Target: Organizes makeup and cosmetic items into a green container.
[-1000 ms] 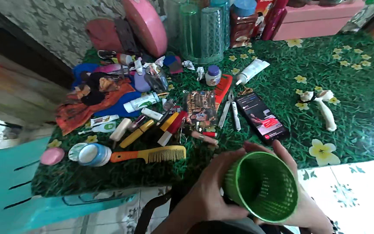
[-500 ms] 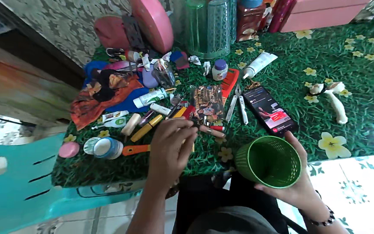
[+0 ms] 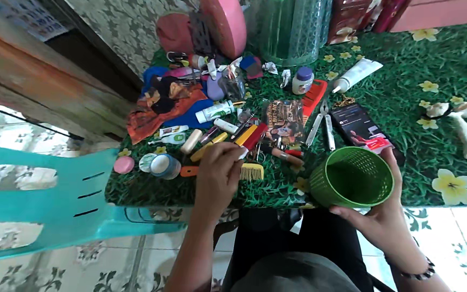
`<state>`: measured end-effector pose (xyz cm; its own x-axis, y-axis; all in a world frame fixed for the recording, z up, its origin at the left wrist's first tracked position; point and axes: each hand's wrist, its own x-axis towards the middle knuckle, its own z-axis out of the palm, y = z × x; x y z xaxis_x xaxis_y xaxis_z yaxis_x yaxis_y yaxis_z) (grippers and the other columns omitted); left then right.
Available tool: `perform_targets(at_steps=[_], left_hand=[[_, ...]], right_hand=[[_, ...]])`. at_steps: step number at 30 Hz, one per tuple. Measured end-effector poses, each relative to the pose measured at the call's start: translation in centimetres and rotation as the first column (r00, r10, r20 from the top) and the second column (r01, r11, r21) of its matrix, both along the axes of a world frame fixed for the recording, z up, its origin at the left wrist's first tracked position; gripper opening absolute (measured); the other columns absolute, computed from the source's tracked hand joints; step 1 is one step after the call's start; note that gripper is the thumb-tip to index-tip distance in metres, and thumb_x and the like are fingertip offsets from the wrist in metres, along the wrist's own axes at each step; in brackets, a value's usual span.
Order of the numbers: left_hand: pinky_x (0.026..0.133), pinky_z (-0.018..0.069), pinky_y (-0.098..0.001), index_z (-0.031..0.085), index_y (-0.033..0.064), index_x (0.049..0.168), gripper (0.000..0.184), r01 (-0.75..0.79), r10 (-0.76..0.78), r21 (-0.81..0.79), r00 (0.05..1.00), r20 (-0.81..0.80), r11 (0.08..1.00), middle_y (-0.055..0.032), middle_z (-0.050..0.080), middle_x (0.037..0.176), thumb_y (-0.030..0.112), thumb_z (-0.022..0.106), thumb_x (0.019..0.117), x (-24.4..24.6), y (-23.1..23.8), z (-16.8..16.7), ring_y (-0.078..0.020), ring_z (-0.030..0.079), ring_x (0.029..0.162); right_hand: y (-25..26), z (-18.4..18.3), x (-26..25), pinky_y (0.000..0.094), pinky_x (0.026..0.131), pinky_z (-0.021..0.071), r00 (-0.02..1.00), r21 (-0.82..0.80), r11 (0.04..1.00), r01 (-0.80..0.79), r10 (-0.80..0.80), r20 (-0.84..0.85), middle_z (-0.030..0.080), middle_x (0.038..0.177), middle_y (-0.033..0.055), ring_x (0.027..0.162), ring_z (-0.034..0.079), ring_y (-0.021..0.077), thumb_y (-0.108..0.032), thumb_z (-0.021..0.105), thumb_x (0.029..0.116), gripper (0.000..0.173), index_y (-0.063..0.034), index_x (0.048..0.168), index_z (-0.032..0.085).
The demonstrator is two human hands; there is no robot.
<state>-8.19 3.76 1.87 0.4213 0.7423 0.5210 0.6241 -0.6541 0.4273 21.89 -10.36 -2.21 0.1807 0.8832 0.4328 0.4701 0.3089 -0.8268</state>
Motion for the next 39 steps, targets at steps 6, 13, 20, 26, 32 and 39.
perform_targets(at_steps=[6, 13, 20, 26, 32, 39], left_hand=[[0.102, 0.0459, -0.0611, 0.077, 0.0157, 0.116, 0.024, 0.187, -0.191, -0.04, 0.96, -0.204, 0.982, -0.0167, 0.064, 0.129, 0.01, 0.071, 0.0932, 4.5, 1.4, -0.3, -0.0402, 0.054, 0.129], [0.097, 0.0451, -0.0572, 0.079, 0.0131, 0.099, 0.01, 0.286, -0.253, 0.034, 0.893, -0.373, 0.958, -0.011, 0.066, 0.117, 0.014, 0.071, 0.0933, 7.0, 3.3, 0.6, -0.0355, 0.057, 0.119], [0.088, 0.0562, -0.0372, 0.072, 0.0008, 0.109, 0.02, 0.301, -0.257, -0.08, 0.903, 0.345, 0.95, -0.0093, 0.069, 0.107, 0.01, 0.069, 0.0908, 5.7, 4.5, 2.7, -0.0177, 0.066, 0.101], [0.079, 0.0603, -0.0321, 0.063, 0.0186, 0.11, 0.015, 0.595, -0.073, -0.23, 0.44, 0.895, 0.77, 0.0007, 0.07, 0.104, 0.013, 0.052, 0.1008, 5.1, 2.6, 3.9, -0.0138, 0.069, 0.089], [0.079, 0.0618, -0.0284, 0.068, 0.0182, 0.114, 0.017, 0.632, -0.17, -0.185, 0.459, 0.872, 0.752, 0.0002, 0.073, 0.107, 0.015, 0.069, 0.0967, 5.1, -0.7, 4.7, -0.012, 0.072, 0.089], [0.079, 0.0635, -0.0299, 0.073, 0.0187, 0.113, 0.024, 0.734, -0.341, -0.142, 0.467, 0.816, 0.664, 0.0009, 0.073, 0.109, 0.015, 0.079, 0.0906, 7.1, -4.3, 4.8, -0.0121, 0.072, 0.092]], right_hand=[[0.8, -0.4, 0.0, 0.032, 0.113, 0.048, 0.999, 0.029, 1.0, 0.006, -0.007, 0.034, 0.047, 0.154, 0.0122, 0.136, 0.052, 0.0116, -0.053, 0.085, 0.0794, 0.12, -0.0135, 0.165, 0.009], [0.8, -0.4, 0.1, 0.0343, 0.111, 0.0496, 0.997, 0.018, 1.0, 0.017, -0.018, 0.07, 0.048, 0.153, 0.0127, 0.135, 0.054, 0.0129, -0.056, 0.083, 0.0795, 0.119, -0.0149, 0.165, 0.01], [1.7, -0.1, -1.6, 0.0408, 0.11, 0.05, 0.994, -0.023, 0.997, 0.068, -0.065, 0.09, 0.052, 0.149, 0.0147, 0.133, 0.056, 0.0167, -0.059, 0.081, 0.08, 0.117, -0.0119, 0.164, 0.015], [3.7, 0.0, -4.1, 0.0472, 0.113, 0.046, 0.997, 0.03, 0.998, 0.053, -0.054, 0.059, 0.045, 0.155, 0.0161, 0.138, 0.05, 0.0231, -0.061, 0.084, 0.0753, 0.126, -0.016, 0.165, 0.008], [2.2, 2.3, -3.2, 0.0442, 0.113, 0.0426, 0.996, 0.346, 0.935, 0.077, -0.054, -0.076, 0.044, 0.156, 0.0024, 0.141, 0.044, 0.0229, -0.054, 0.07, 0.0923, 0.083, -0.0295, 0.159, 0.027], [0.9, 6.9, -2.6, 0.0247, 0.081, 0.0579, 0.98, 0.319, 0.94, -0.12, 0.164, -0.115, 0.068, 0.111, -0.0008, 0.093, 0.065, 0.0067, -0.039, 0.056, 0.1057, 0.051, -0.0122, 0.149, 0.049]])
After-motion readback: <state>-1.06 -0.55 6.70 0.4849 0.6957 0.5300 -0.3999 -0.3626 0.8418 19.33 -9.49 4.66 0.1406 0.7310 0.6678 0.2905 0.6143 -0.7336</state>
